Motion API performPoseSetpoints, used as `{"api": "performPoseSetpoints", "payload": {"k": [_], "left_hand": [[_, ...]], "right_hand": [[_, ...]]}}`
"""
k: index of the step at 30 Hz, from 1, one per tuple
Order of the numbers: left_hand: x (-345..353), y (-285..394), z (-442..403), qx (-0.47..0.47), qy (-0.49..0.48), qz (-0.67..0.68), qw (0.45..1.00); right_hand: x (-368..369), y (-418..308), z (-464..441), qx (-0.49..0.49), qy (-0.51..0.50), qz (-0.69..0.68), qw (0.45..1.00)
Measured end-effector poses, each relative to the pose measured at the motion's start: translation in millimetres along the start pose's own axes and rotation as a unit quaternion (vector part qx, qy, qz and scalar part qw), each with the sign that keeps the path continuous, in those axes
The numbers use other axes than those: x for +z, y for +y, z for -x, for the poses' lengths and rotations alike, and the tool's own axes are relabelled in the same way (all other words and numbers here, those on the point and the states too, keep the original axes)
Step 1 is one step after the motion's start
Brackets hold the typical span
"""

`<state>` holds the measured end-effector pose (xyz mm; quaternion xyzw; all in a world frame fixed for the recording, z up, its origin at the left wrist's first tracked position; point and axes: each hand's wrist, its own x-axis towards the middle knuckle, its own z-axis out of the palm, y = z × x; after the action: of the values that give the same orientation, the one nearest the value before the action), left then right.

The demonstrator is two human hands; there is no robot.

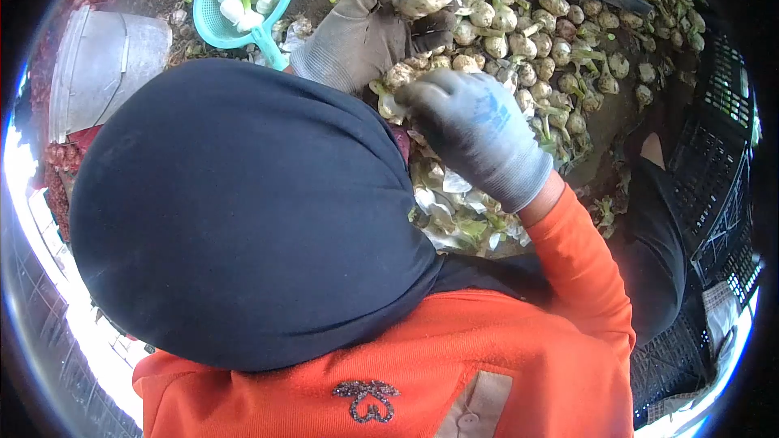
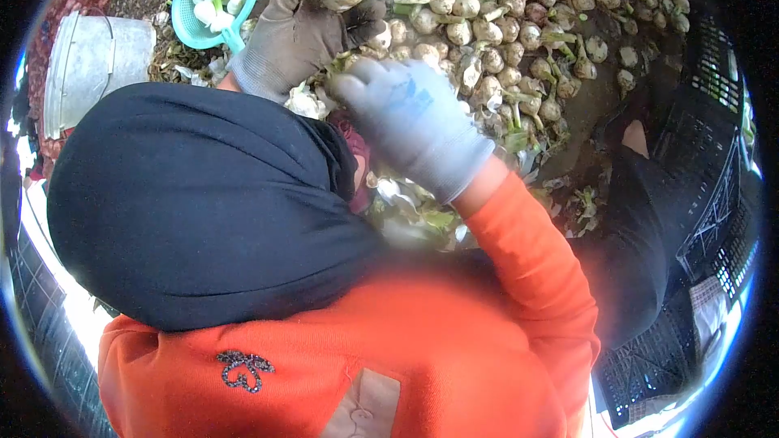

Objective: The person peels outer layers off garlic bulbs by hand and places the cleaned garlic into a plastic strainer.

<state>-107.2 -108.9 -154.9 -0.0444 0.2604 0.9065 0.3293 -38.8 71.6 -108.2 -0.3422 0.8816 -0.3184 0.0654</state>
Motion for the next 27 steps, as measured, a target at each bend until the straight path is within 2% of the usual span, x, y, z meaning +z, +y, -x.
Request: {"api": "performPoseSetpoints", "payload": {"k": [2, 4, 6, 8, 9, 12, 14, 18, 21, 24, 25, 27], "left_hand": [[-10, 3, 4, -0.020, -0.020, -0.061, 0.998], [-13, 5, 10, -0.029, -0.022, -0.147, 0.988], [-3, 2, 16, -0.050, 0.029, -0.139, 0.989], [14, 1, 15, -0.044, 0.077, -0.148, 0.985], [6, 2, 16, -0.047, 0.054, -0.169, 0.983], [7, -3, 19, -0.014, 0.097, -0.214, 0.972], [17, -1, 17, -0.028, 0.098, -0.159, 0.982], [15, 0, 14, -0.026, 0.076, -0.156, 0.985], [11, 6, 12, -0.028, 0.082, -0.175, 0.981], [13, -2, 13, 0.010, 0.115, -0.210, 0.971], [10, -2, 14, -0.003, 0.106, -0.199, 0.974], [5, -1, 14, -0.030, 0.087, -0.178, 0.980]], "right_hand": [[-10, 4, -3, 0.027, 0.072, -0.072, 0.994], [-22, 10, -5, 0.090, 0.124, -0.030, 0.988], [-24, 18, -8, 0.075, 0.200, -0.041, 0.976], [-28, 21, -11, 0.086, 0.171, 0.014, 0.981], [-27, 22, -13, 0.082, 0.170, 0.028, 0.982], [-22, 26, -16, 0.077, 0.166, 0.061, 0.981], [-18, 29, -17, 0.076, 0.162, 0.076, 0.981], [-14, 28, -17, 0.106, 0.171, 0.046, 0.978], [-8, 34, -8, 0.130, 0.188, 0.022, 0.973], [-9, 30, -8, 0.148, 0.236, 0.003, 0.960], [-10, 33, -9, 0.127, 0.231, -0.014, 0.965], [-14, 35, -9, 0.097, 0.197, 0.041, 0.975]]}}
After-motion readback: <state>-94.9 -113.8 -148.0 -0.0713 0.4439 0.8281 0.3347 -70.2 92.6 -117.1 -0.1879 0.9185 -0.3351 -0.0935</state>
